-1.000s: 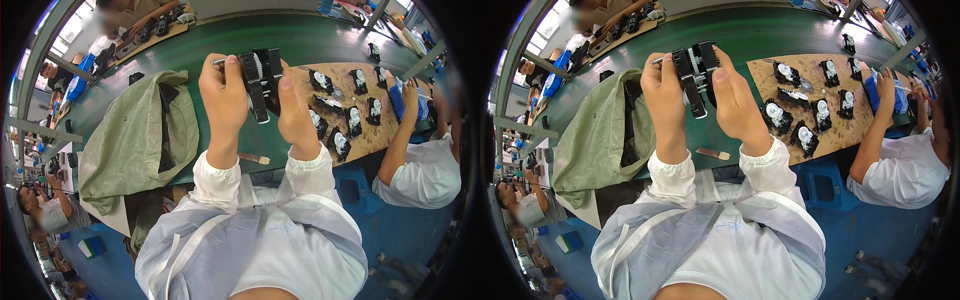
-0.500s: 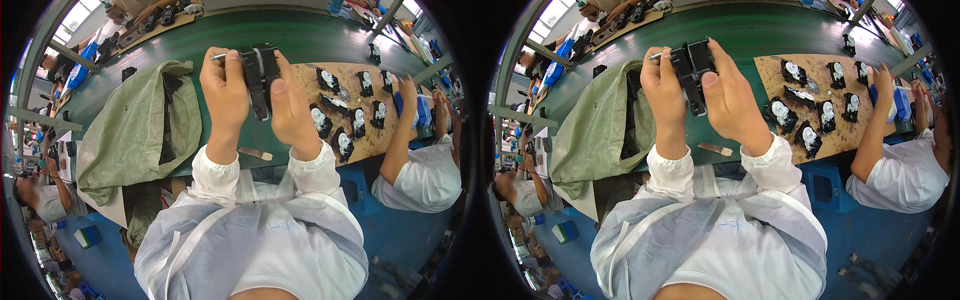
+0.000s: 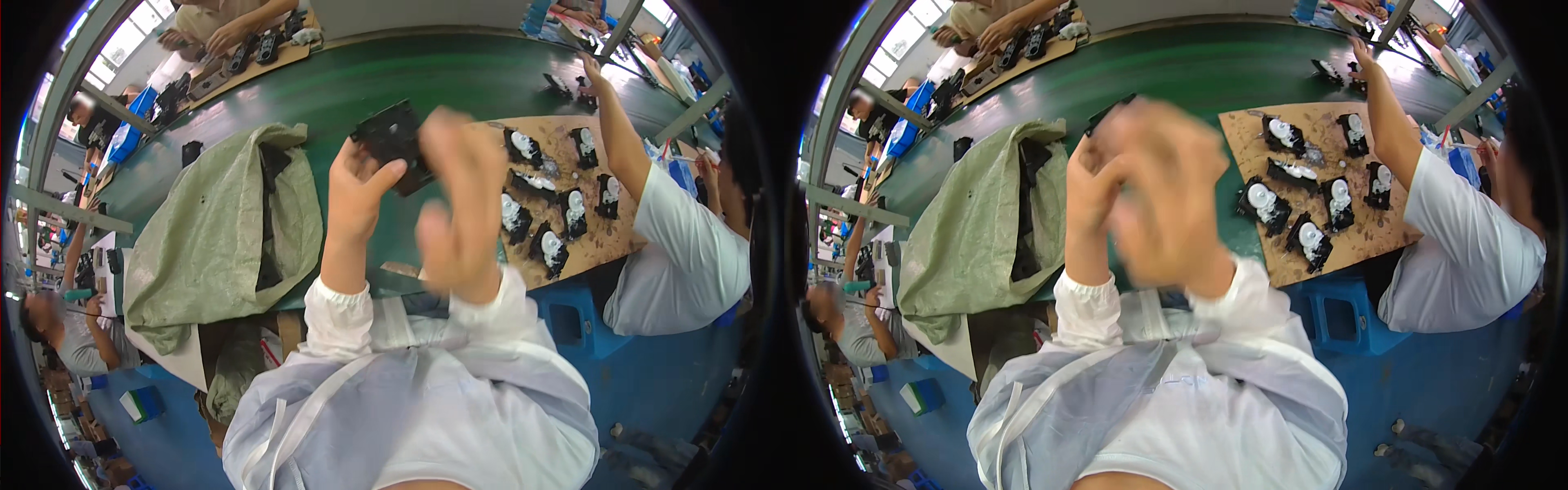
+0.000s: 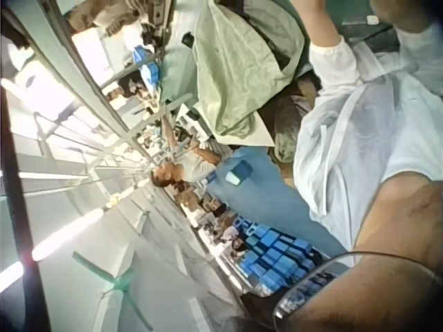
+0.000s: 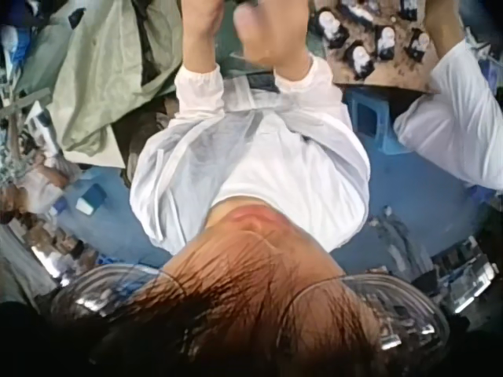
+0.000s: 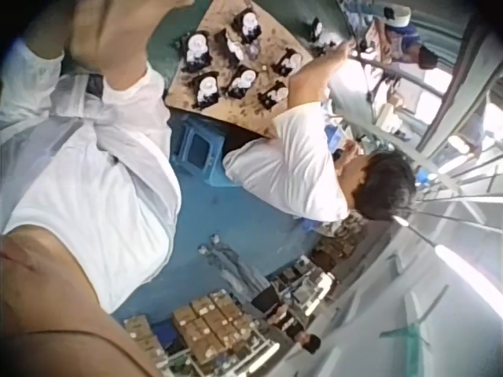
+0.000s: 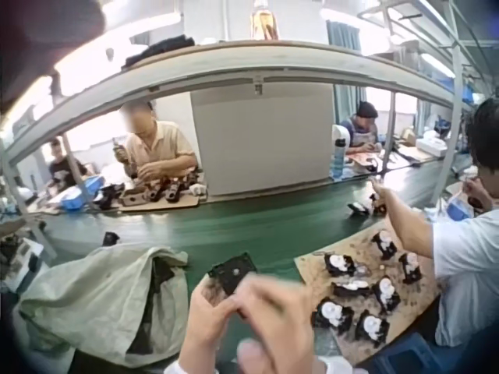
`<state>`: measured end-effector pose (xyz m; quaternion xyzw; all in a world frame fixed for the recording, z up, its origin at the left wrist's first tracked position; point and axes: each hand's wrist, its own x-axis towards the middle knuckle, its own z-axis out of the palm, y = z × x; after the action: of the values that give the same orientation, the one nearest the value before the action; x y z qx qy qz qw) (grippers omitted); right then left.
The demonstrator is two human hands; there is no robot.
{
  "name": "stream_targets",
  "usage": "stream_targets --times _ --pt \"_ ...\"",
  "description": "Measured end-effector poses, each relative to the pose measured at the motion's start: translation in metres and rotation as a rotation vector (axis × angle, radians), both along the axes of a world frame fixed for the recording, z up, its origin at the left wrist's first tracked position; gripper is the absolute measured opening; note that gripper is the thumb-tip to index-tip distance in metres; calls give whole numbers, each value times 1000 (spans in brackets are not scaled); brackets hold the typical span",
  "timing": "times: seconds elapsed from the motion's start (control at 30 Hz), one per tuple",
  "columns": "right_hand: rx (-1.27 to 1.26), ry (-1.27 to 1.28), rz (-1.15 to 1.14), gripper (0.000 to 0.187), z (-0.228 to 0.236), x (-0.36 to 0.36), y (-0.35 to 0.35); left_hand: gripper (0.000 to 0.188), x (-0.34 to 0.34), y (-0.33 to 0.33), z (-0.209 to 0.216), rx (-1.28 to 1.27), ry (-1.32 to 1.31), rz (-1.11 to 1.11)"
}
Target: Assembling and inspecting small black plastic mechanical parts on a production line.
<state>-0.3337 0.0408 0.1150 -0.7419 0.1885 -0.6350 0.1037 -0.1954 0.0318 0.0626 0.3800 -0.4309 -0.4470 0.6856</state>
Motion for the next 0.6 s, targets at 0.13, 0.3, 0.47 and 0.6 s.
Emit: stream_targets --times 0.13,0.3,0.47,0.6 --pt "-181 -178 359 23 38 10 84 40 3 -15 -10 5 423 -193" --pt "104 -183 376 31 66 3 102 34 5 -35 -19 30 549 -262" --pt "157 -191 364 36 66 8 98 34 1 -71 -31 97 480 -199" --pt "126 -197 319 35 66 20 99 34 7 -92 -21 117 491 -184"
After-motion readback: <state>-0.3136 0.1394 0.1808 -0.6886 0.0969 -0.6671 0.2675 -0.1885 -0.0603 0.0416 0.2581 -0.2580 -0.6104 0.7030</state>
